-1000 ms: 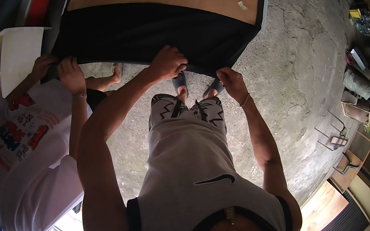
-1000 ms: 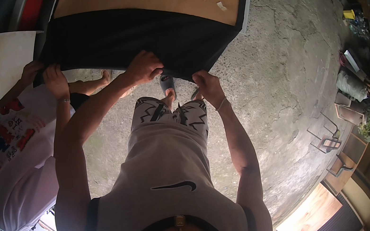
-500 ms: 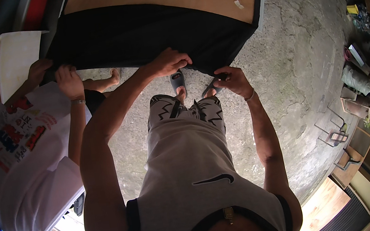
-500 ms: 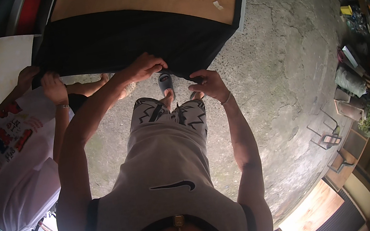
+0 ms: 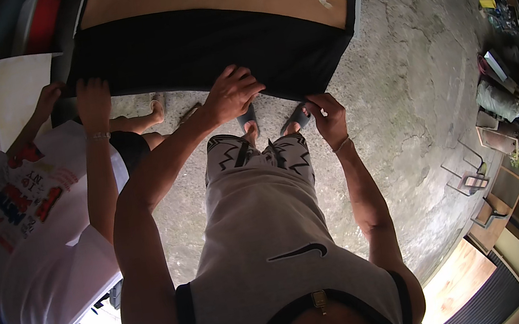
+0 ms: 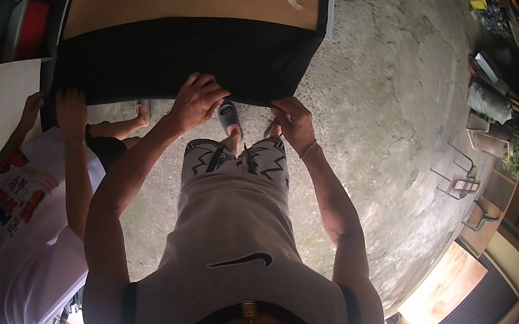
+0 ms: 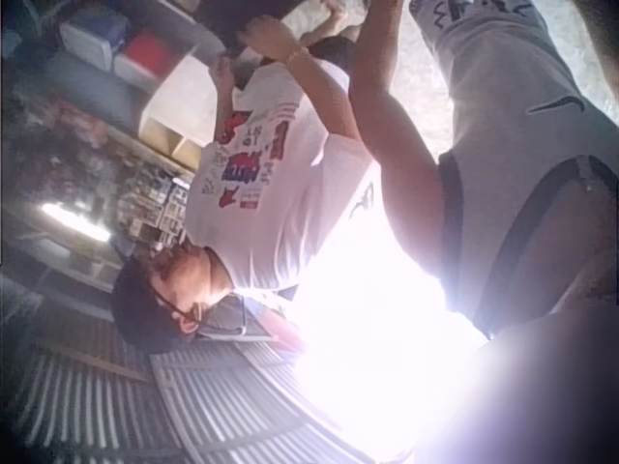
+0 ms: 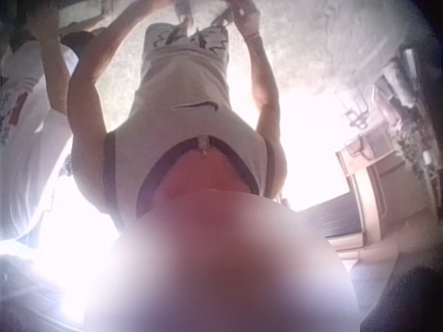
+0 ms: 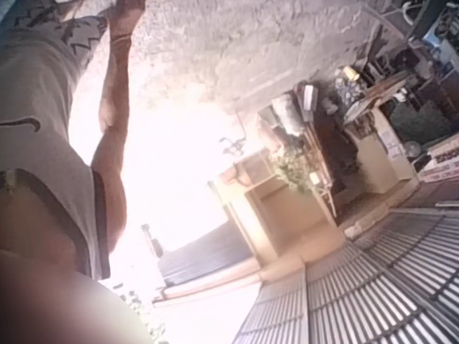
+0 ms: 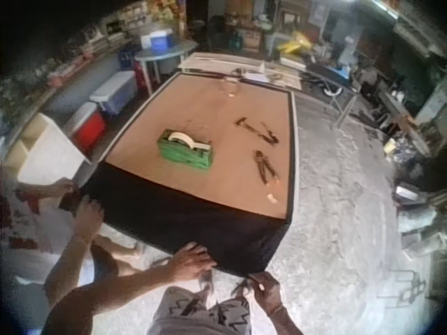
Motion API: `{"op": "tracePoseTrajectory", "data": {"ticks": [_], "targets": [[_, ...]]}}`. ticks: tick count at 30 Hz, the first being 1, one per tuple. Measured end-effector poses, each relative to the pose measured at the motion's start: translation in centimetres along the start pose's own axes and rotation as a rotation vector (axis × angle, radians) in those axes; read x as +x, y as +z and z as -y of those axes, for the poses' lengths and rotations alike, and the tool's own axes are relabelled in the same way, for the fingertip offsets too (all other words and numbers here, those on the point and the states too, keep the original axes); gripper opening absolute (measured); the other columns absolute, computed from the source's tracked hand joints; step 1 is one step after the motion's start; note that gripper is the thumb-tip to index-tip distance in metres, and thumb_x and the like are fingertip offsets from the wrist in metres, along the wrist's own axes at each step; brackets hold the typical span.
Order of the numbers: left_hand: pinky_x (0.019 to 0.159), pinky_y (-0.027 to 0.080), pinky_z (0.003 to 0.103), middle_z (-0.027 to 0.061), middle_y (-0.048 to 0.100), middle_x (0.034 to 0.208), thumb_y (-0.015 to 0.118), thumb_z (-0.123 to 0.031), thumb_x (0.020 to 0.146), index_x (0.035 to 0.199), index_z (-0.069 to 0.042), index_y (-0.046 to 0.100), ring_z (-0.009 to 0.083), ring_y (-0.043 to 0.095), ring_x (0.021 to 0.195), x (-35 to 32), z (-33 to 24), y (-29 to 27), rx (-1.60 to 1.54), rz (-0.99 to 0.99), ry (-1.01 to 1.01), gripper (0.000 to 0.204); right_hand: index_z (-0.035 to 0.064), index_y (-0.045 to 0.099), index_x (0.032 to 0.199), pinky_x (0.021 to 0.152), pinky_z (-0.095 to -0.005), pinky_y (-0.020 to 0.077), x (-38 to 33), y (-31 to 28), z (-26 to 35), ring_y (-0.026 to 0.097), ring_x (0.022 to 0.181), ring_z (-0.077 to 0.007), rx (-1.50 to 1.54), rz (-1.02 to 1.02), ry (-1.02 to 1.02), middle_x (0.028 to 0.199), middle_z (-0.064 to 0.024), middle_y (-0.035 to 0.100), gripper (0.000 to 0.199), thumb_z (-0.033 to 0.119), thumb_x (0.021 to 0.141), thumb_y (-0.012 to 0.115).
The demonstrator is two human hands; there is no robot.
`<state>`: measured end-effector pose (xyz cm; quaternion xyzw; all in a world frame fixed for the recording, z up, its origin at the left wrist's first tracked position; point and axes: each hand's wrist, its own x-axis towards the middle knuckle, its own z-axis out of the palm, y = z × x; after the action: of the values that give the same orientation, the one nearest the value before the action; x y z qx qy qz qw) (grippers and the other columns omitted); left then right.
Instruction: The person ties a yellow string to a wooden picture frame, carries the frame into a shop, and then works with another person to attach a black fabric backing to a large frame using a stapler.
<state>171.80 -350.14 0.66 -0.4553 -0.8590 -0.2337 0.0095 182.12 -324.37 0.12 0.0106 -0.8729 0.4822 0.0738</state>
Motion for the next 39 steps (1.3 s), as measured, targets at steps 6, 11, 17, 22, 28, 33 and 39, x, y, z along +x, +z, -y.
{"op": "tracePoseTrajectory", "data": {"ticks": [6, 11, 17, 22, 28, 33, 39], "targets": [[0.081, 0.042, 0.037, 0.0019, 0.062, 0.088, 0.063, 0.003, 0.072, 0.102, -0.012, 0.058, 0.0186, 0.060, 0.083, -0.3, -0.3, 0.8, -0.091, -0.032, -0.078, 0.034, 0.0063, 0.069, 0.099, 0.060, -0.0261, 0.0479, 0.5, -1.0, -0.6, 0.063, 0.070, -0.0148, 0.185, 0.125, 0.228, 0.084, -0.0086, 0.065, 0.017, 0.003, 0.083, 0.066], [0.078, 0.040, 0.035, 0.0027, 0.062, 0.090, 0.062, 0.001, 0.074, 0.100, -0.012, 0.056, 0.0178, 0.062, 0.082, 0.3, 0.7, 0.9, -0.137, 0.020, -0.100, 0.030, 0.0077, 0.068, 0.102, 0.063, -0.0272, 0.0486, 1.1, -1.0, 0.1, 0.063, 0.072, -0.0153, 0.128, 0.174, 0.234, 0.085, -0.0089, 0.066, 0.018, 0.004, 0.085, 0.063], [0.080, 0.038, 0.035, 0.0026, 0.062, 0.091, 0.065, -0.010, 0.081, 0.100, -0.012, 0.055, 0.0171, 0.063, 0.085, 0.5, 1.2, 0.4, -0.192, 0.139, -0.124, 0.021, 0.0063, 0.067, 0.099, 0.061, -0.0313, 0.0494, 2.6, -1.6, 2.3, 0.062, 0.070, -0.0229, -0.095, 0.356, 0.239, 0.083, -0.0100, 0.061, 0.019, 0.006, 0.080, 0.067], [0.082, 0.037, 0.036, 0.0032, 0.060, 0.088, 0.066, -0.021, 0.085, 0.100, -0.011, 0.056, 0.0186, 0.060, 0.083, 0.2, 0.9, 0.4, -0.051, 0.117, -0.087, 0.021, 0.0079, 0.067, 0.094, 0.068, -0.0356, 0.0473, 2.6, -0.2, 1.1, 0.059, 0.071, -0.0269, -0.300, 0.090, -0.116, 0.083, -0.0091, 0.060, 0.020, 0.010, 0.075, 0.072], [0.082, 0.039, 0.036, 0.0025, 0.058, 0.085, 0.063, -0.017, 0.086, 0.097, -0.010, 0.059, 0.0199, 0.055, 0.085, 0.8, 0.5, 0.2, 0.073, -0.038, -0.035, 0.015, 0.0078, 0.067, 0.094, 0.074, -0.0373, 0.0421, 3.2, -0.9, 0.4, 0.057, 0.079, -0.0248, -0.304, 0.096, -0.208, 0.083, -0.0061, 0.062, 0.014, 0.008, 0.080, 0.068], [0.075, 0.043, 0.035, 0.0028, 0.059, 0.085, 0.061, -0.018, 0.087, 0.098, -0.010, 0.059, 0.0200, 0.059, 0.079, 1.8, 0.8, 0.9, -0.054, -0.044, -0.031, 0.014, 0.0106, 0.066, 0.095, 0.073, -0.0363, 0.0382, 4.1, -1.7, 0.7, 0.055, 0.076, -0.0235, -0.303, 0.134, -0.170, 0.080, -0.0048, 0.060, 0.012, 0.007, 0.085, 0.062], [0.066, 0.048, 0.035, 0.0040, 0.057, 0.079, 0.063, -0.029, 0.086, 0.092, -0.011, 0.056, 0.0212, 0.063, 0.069, 2.1, 1.5, 0.9, -0.109, 0.013, -0.008, 0.021, 0.0099, 0.061, 0.093, 0.074, -0.0378, 0.0373, 4.3, -1.2, 0.3, 0.054, 0.079, -0.0240, -0.406, 0.158, -0.206, 0.081, -0.0038, 0.059, 0.010, 0.011, 0.084, 0.062]]}}
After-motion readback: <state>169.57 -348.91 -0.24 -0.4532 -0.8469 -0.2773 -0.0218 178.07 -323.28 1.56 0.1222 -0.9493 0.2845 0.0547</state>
